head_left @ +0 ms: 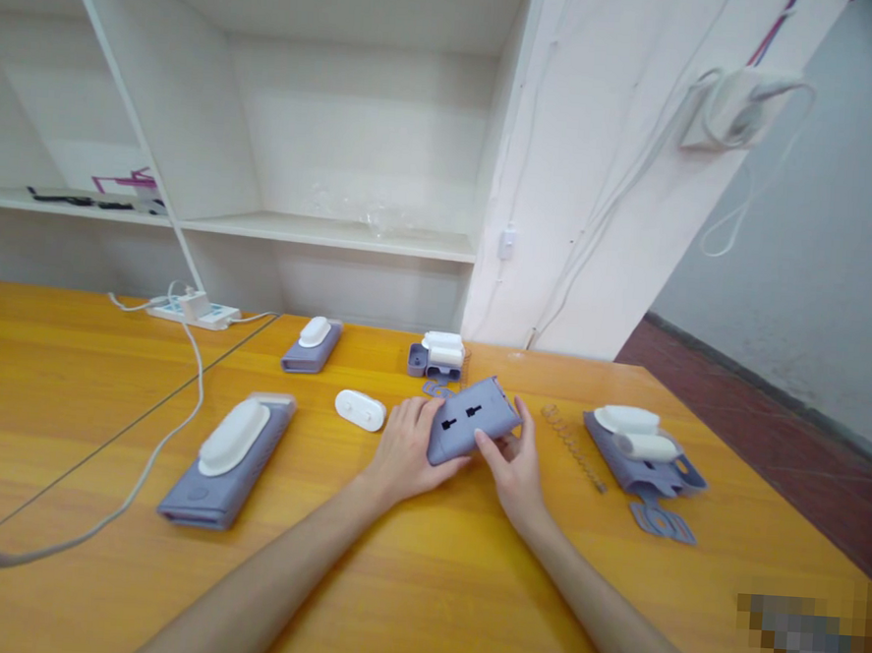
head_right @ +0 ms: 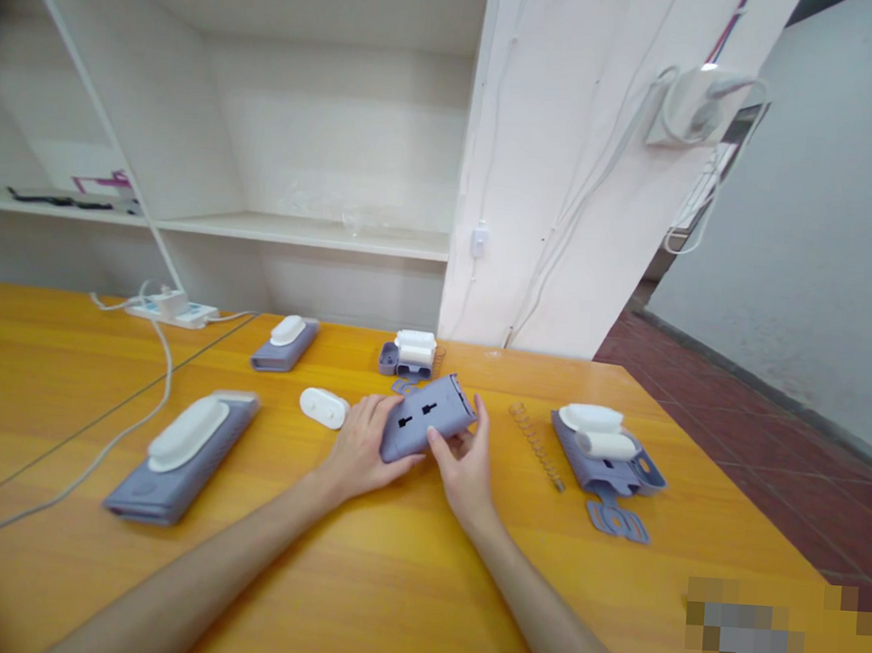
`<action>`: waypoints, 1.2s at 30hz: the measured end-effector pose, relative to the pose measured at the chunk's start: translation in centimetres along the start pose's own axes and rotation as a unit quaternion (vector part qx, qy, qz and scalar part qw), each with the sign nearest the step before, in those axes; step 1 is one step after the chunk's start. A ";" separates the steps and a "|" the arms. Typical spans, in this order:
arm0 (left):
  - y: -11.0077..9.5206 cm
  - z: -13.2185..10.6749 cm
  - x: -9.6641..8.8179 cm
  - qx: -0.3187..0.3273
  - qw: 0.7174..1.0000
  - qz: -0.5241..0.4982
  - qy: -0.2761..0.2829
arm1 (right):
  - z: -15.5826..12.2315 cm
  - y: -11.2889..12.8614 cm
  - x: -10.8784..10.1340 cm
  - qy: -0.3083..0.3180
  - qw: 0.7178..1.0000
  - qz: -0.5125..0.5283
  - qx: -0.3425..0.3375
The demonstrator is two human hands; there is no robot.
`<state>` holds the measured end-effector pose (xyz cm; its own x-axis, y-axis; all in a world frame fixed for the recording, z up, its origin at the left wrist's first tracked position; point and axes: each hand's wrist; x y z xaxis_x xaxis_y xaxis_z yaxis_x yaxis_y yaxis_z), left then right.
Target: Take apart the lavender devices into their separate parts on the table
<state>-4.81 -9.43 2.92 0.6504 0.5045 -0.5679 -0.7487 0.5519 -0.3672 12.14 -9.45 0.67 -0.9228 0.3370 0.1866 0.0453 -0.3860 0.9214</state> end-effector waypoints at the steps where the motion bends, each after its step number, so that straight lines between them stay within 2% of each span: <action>1: 0.0 0.0 -0.2 0.008 1.000 -0.024 0.015 | 0.2 0.0 -0.2 -0.015 1.000 0.003 0.008; 5: -0.1 0.0 -0.5 0.053 0.989 -0.108 0.085 | 1.1 0.0 -1.0 -0.071 0.996 0.014 0.056; 7: -0.1 -0.2 -0.4 0.068 0.984 -0.121 0.113 | 1.2 0.2 -1.2 -0.061 0.995 0.015 0.081; 12: 0.1 -0.4 0.0 0.065 0.982 -0.127 0.122 | 0.8 0.9 -1.0 0.031 0.997 0.004 0.076; 14: 0.4 -0.5 0.2 0.055 0.983 -0.125 0.119 | 0.5 1.0 -0.8 0.087 0.994 -0.003 0.069; 17: 0.8 -0.7 0.7 0.035 0.986 -0.127 0.099 | 0.0 0.7 -0.5 0.173 0.983 -0.044 0.046; 20: 1.2 -0.9 1.2 0.017 0.989 -0.132 0.067 | -0.2 0.3 -0.4 0.199 0.976 -0.084 0.018; 25: 1.2 -0.7 1.2 0.015 0.985 -0.164 0.044 | -0.2 0.6 -0.3 0.193 0.976 -0.101 0.006; 30: 0.9 -0.6 0.6 0.011 0.974 -0.225 0.031 | -0.2 0.7 -0.2 0.144 0.970 -0.193 -0.034; 33: 0.9 -0.7 0.5 -0.001 0.974 -0.226 0.029 | 0.0 0.2 -0.3 0.102 0.961 -0.239 -0.098; 36: 0.9 -0.7 0.6 -0.024 0.972 -0.235 0.010 | 0.1 0.0 -0.5 0.084 0.937 -0.286 -0.181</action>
<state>-5.21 -9.09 1.76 0.9196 0.1916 -0.3430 -0.3755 0.6856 -0.6236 12.63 -9.54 0.55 -0.8047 0.4501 -0.3871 -0.5805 -0.4600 0.6719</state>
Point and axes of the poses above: each hand's wrist, its own z-axis towards the middle knuckle, its own x-axis out of the palm, y = z × x, and after that the axes turned 15 degrees about -y, right-handed
